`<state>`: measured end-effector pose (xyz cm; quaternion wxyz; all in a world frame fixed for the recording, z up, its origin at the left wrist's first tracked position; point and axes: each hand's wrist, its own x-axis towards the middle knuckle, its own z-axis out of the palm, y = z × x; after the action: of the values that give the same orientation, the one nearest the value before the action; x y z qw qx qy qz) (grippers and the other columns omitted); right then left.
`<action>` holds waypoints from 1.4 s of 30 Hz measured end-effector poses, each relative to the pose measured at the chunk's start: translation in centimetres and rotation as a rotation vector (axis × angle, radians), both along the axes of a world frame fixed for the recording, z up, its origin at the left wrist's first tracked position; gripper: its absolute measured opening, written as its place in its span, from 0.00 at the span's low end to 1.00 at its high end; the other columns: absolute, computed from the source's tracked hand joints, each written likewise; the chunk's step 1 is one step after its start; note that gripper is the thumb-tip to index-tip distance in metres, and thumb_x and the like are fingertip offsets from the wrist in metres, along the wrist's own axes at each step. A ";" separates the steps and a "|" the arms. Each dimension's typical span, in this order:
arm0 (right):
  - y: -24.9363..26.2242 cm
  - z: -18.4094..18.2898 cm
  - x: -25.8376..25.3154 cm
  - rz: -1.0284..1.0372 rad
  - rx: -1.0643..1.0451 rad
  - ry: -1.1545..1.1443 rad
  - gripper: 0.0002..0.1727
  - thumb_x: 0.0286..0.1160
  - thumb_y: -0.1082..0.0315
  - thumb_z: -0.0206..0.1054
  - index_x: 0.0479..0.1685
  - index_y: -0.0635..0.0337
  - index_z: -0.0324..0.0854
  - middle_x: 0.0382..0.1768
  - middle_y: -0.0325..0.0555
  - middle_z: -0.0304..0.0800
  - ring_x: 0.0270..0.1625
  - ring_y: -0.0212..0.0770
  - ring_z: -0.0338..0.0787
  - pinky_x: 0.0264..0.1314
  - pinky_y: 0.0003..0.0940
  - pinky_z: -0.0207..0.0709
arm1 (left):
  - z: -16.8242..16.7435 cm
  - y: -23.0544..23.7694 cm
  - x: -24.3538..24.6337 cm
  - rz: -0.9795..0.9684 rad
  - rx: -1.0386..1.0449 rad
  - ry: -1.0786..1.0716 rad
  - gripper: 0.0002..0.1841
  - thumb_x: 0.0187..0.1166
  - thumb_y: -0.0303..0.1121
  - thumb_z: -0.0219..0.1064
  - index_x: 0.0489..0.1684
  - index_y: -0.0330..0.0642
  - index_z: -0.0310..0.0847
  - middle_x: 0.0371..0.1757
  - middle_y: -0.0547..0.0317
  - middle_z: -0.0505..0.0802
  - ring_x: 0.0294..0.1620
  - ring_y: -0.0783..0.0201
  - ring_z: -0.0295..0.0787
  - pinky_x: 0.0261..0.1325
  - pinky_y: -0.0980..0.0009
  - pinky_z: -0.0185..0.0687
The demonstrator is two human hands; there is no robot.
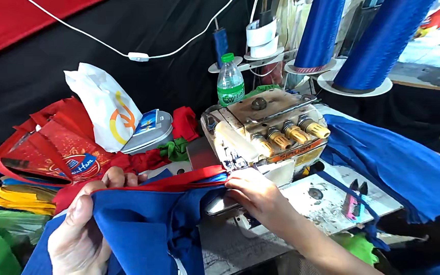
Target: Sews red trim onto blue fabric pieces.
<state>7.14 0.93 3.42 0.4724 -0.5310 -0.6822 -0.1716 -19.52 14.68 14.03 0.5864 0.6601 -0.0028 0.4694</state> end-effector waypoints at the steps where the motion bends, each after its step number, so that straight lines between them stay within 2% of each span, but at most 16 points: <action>1: 0.1 0.1 -0.1 -0.009 0.004 -0.006 0.11 0.84 0.64 0.63 0.46 0.55 0.91 0.46 0.40 0.92 0.57 0.36 0.89 0.65 0.28 0.80 | 0.0 0.0 0.0 -0.004 -0.001 -0.005 0.15 0.82 0.53 0.62 0.44 0.59 0.92 0.53 0.69 0.94 0.62 0.67 0.89 0.73 0.65 0.80; 5: 0.6 0.4 -0.3 -0.054 0.013 -0.021 0.10 0.81 0.66 0.63 0.45 0.56 0.91 0.41 0.41 0.91 0.51 0.37 0.89 0.59 0.29 0.81 | 0.0 0.1 -0.1 0.008 -0.013 -0.002 0.15 0.82 0.52 0.63 0.45 0.59 0.93 0.55 0.69 0.95 0.62 0.67 0.90 0.72 0.64 0.81; 10: 0.5 0.3 -0.1 -0.043 0.002 -0.014 0.10 0.80 0.68 0.64 0.39 0.57 0.91 0.42 0.42 0.91 0.52 0.38 0.89 0.60 0.29 0.82 | 0.1 0.3 -0.1 0.018 -0.026 0.006 0.14 0.80 0.52 0.64 0.44 0.59 0.93 0.53 0.69 0.94 0.60 0.68 0.89 0.68 0.69 0.82; 13: 0.5 0.5 0.2 -0.034 0.017 0.012 0.08 0.76 0.69 0.66 0.36 0.57 0.91 0.43 0.42 0.94 0.52 0.36 0.91 0.60 0.26 0.82 | 0.0 0.3 0.0 0.016 -0.040 0.011 0.14 0.80 0.52 0.65 0.44 0.60 0.94 0.53 0.70 0.95 0.60 0.69 0.90 0.68 0.70 0.82; 17: 0.8 0.8 0.0 -0.060 0.030 0.054 0.05 0.71 0.71 0.68 0.32 0.57 0.89 0.32 0.40 0.88 0.42 0.34 0.87 0.49 0.23 0.82 | -0.1 0.1 0.1 0.001 -0.046 -0.014 0.15 0.81 0.52 0.64 0.47 0.59 0.94 0.56 0.68 0.95 0.62 0.69 0.90 0.70 0.70 0.82; 21: 0.7 1.2 -0.4 -0.072 0.000 0.060 0.10 0.71 0.70 0.66 0.43 0.55 0.92 0.36 0.39 0.91 0.44 0.35 0.89 0.51 0.25 0.83 | 0.4 -0.6 0.5 0.038 -0.018 -0.021 0.14 0.80 0.53 0.65 0.42 0.59 0.93 0.50 0.70 0.94 0.59 0.69 0.90 0.72 0.68 0.80; 24: 0.5 1.6 -0.6 -0.065 -0.029 0.002 0.08 0.68 0.71 0.66 0.35 0.53 0.92 0.35 0.39 0.91 0.46 0.36 0.90 0.52 0.27 0.83 | 0.5 -0.7 0.8 0.008 -0.004 -0.038 0.14 0.80 0.52 0.64 0.40 0.58 0.92 0.49 0.69 0.93 0.58 0.67 0.89 0.71 0.66 0.80; 26: 0.3 1.9 -0.8 -0.023 -0.067 0.003 0.08 0.68 0.73 0.66 0.36 0.54 0.91 0.39 0.39 0.92 0.50 0.35 0.90 0.56 0.26 0.83 | 0.6 -0.6 0.8 -0.019 -0.003 -0.037 0.14 0.81 0.52 0.64 0.42 0.58 0.92 0.50 0.69 0.93 0.58 0.67 0.89 0.72 0.65 0.80; 31: 0.1 2.9 -1.1 0.088 -0.135 0.152 0.11 0.73 0.69 0.68 0.51 0.55 0.89 0.41 0.38 0.92 0.44 0.30 0.91 0.49 0.24 0.85 | 0.8 -0.8 1.2 -0.068 -0.043 -0.054 0.13 0.80 0.50 0.65 0.44 0.57 0.92 0.51 0.70 0.93 0.58 0.68 0.89 0.69 0.67 0.82; 34: 0.2 3.0 -1.0 0.198 -0.107 0.158 0.07 0.76 0.69 0.68 0.49 0.56 0.85 0.40 0.38 0.90 0.44 0.28 0.89 0.51 0.21 0.84 | 0.9 -0.7 1.4 -0.096 -0.032 -0.052 0.14 0.82 0.50 0.63 0.46 0.57 0.93 0.53 0.68 0.94 0.60 0.67 0.90 0.71 0.65 0.81; 37: 0.6 2.5 -1.1 0.266 -0.056 0.147 0.07 0.79 0.71 0.65 0.47 0.57 0.88 0.40 0.40 0.89 0.46 0.31 0.89 0.53 0.23 0.83 | 0.9 -0.5 1.4 -0.105 -0.005 -0.041 0.15 0.84 0.49 0.61 0.47 0.56 0.92 0.53 0.68 0.93 0.60 0.67 0.89 0.71 0.65 0.81; 40: 0.8 2.2 -1.5 0.219 -0.052 0.141 0.08 0.81 0.68 0.65 0.49 0.54 0.90 0.41 0.37 0.91 0.47 0.30 0.90 0.51 0.23 0.84 | 0.8 -0.3 1.3 -0.071 0.006 -0.021 0.14 0.82 0.50 0.63 0.45 0.58 0.92 0.51 0.69 0.94 0.58 0.67 0.90 0.68 0.66 0.82; 42: 0.8 2.1 -1.7 0.189 -0.053 0.155 0.08 0.79 0.66 0.66 0.46 0.54 0.90 0.40 0.37 0.90 0.45 0.30 0.89 0.49 0.23 0.83 | 0.8 -0.4 1.3 -0.075 -0.001 -0.018 0.14 0.82 0.50 0.63 0.45 0.57 0.92 0.51 0.69 0.94 0.57 0.68 0.90 0.68 0.67 0.83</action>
<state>5.43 1.75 5.54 0.5238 -0.4882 -0.6949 -0.0667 -18.21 14.30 14.82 0.6039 0.6548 -0.0326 0.4533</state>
